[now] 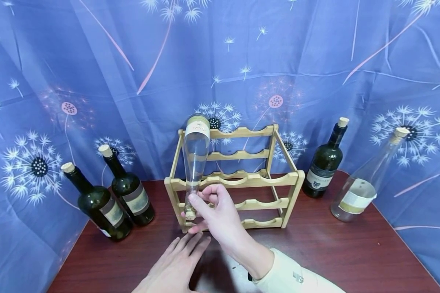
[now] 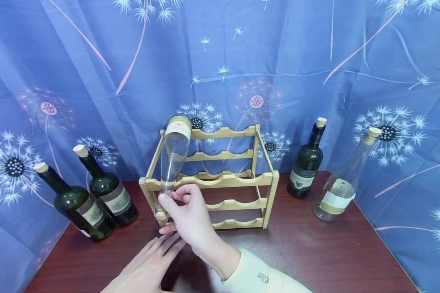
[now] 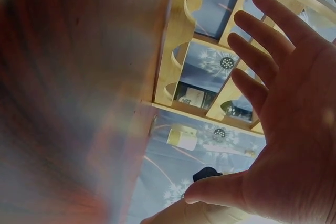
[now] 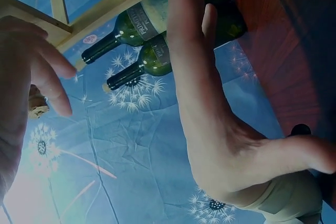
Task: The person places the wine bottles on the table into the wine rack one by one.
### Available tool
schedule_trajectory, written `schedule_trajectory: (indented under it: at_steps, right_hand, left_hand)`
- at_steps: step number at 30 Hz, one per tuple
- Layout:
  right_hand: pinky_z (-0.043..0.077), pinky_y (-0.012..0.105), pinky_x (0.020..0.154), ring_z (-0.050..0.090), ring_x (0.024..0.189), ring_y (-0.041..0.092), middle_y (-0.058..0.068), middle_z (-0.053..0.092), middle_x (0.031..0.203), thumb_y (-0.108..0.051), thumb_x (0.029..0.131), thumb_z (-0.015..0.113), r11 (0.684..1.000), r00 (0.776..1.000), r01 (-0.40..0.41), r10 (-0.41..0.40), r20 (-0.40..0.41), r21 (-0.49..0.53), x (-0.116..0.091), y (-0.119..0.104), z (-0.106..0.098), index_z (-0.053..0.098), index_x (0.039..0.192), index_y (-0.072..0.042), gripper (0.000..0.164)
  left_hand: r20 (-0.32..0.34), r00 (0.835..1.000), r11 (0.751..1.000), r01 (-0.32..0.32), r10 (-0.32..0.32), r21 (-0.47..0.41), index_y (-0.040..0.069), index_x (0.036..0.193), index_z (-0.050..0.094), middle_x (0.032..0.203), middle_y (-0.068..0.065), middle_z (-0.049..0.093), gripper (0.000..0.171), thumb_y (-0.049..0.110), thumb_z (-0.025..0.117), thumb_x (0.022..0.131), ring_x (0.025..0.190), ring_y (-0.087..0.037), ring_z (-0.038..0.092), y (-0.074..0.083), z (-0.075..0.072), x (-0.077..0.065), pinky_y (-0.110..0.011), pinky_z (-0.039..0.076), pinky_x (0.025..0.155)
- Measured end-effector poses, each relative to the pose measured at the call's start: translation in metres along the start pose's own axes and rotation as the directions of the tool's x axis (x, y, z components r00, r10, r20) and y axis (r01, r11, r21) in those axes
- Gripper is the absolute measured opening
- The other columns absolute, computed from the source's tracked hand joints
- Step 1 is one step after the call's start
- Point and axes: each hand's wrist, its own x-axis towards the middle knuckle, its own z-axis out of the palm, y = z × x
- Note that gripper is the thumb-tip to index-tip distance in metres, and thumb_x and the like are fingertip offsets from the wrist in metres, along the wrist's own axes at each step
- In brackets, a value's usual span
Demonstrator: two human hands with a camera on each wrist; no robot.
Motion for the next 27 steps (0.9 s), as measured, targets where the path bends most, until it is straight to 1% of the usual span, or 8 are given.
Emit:
schedule_trajectory:
  at_steps: [2, 5, 7, 11, 15, 19, 24, 27]
  right_hand:
    - [0.055, 0.046, 0.056, 0.067, 0.081, 0.033, 0.016, 0.053, 0.122, -0.026, 0.087, 0.072, 0.999, 1.000, 0.000, 0.000, 0.002, -0.038, -0.002, -0.001, -0.002, 0.038, 0.112, -0.003, 0.048]
    - [0.055, 0.049, 0.060, 0.065, 0.082, 0.027, 0.015, 0.053, 0.123, -0.026, 0.087, 0.072, 0.996, 1.000, 0.016, -0.015, 0.008, -0.091, -0.007, -0.001, -0.006, 0.040, 0.114, -0.002, 0.048]
    - [0.055, 0.049, 0.064, 0.065, 0.087, 0.026, 0.014, 0.054, 0.123, -0.026, 0.088, 0.071, 0.991, 0.999, 0.030, -0.028, 0.018, -0.127, -0.010, -0.001, -0.009, 0.041, 0.115, -0.001, 0.047]
    - [0.055, 0.047, 0.073, 0.065, 0.099, 0.025, 0.011, 0.056, 0.124, -0.026, 0.089, 0.069, 0.977, 0.997, 0.064, -0.056, 0.045, -0.205, -0.016, -0.002, -0.016, 0.043, 0.118, -0.002, 0.045]
    - [0.051, 0.041, 0.083, 0.064, 0.100, 0.022, 0.006, 0.057, 0.125, -0.030, 0.089, 0.069, 0.942, 0.995, 0.100, -0.085, 0.060, -0.321, -0.022, -0.002, -0.025, 0.046, 0.120, -0.007, 0.044]
    - [0.047, 0.037, 0.088, 0.062, 0.105, 0.019, 0.003, 0.057, 0.126, -0.030, 0.089, 0.068, 0.899, 0.991, 0.126, -0.100, 0.084, -0.420, -0.028, -0.002, -0.034, 0.049, 0.121, -0.010, 0.042]
    - [0.046, 0.037, 0.093, 0.058, 0.113, 0.020, 0.008, 0.055, 0.129, -0.026, 0.090, 0.067, 0.876, 0.988, 0.137, -0.085, 0.132, -0.463, -0.035, -0.003, -0.048, 0.050, 0.124, -0.009, 0.041]
    - [0.043, 0.039, 0.098, 0.055, 0.117, 0.019, 0.007, 0.053, 0.132, -0.026, 0.090, 0.068, 0.854, 0.986, 0.145, -0.080, 0.149, -0.499, -0.037, -0.004, -0.057, 0.051, 0.126, -0.010, 0.043]
  left_hand:
    - [-0.008, 1.000, 1.000, -0.003, 0.003, 0.004, 0.014, 0.146, 0.039, 0.153, -0.004, 0.030, 0.115, 0.093, 0.041, 0.063, 0.134, -0.028, 0.035, 0.000, 0.000, 0.001, -0.054, 0.038, 0.098]
    - [-0.032, 0.999, 1.000, -0.013, 0.014, 0.011, 0.014, 0.146, 0.039, 0.154, -0.003, 0.028, 0.113, 0.091, 0.045, 0.064, 0.133, -0.027, 0.035, 0.000, 0.000, 0.001, -0.052, 0.037, 0.098]
    - [-0.051, 0.999, 1.000, -0.018, 0.019, 0.014, 0.014, 0.145, 0.040, 0.154, -0.003, 0.029, 0.111, 0.090, 0.046, 0.064, 0.134, -0.026, 0.035, 0.000, -0.001, 0.000, -0.051, 0.038, 0.098]
    - [-0.055, 0.998, 1.000, -0.010, 0.010, 0.004, 0.014, 0.146, 0.040, 0.150, -0.007, 0.035, 0.111, 0.090, 0.047, 0.065, 0.135, -0.030, 0.034, -0.001, -0.001, 0.000, -0.053, 0.037, 0.099]
    - [-0.036, 0.999, 1.000, 0.002, -0.002, 0.005, 0.013, 0.146, 0.039, 0.148, -0.012, 0.039, 0.112, 0.089, 0.048, 0.065, 0.136, -0.034, 0.033, -0.002, -0.002, 0.000, -0.055, 0.036, 0.100]
    - [-0.036, 0.999, 1.000, 0.011, -0.010, 0.009, 0.014, 0.147, 0.039, 0.147, -0.011, 0.040, 0.112, 0.089, 0.050, 0.064, 0.135, -0.035, 0.034, -0.002, -0.002, -0.001, -0.055, 0.035, 0.100]
    - [-0.046, 0.999, 1.000, 0.018, -0.018, -0.007, 0.014, 0.148, 0.038, 0.148, -0.012, 0.039, 0.112, 0.086, 0.055, 0.063, 0.136, -0.036, 0.033, -0.002, -0.002, -0.001, -0.057, 0.034, 0.100]
    - [-0.039, 0.999, 0.999, 0.029, -0.030, -0.024, 0.015, 0.148, 0.036, 0.150, -0.013, 0.036, 0.112, 0.086, 0.055, 0.064, 0.137, -0.035, 0.031, -0.002, -0.003, -0.001, -0.058, 0.032, 0.101]
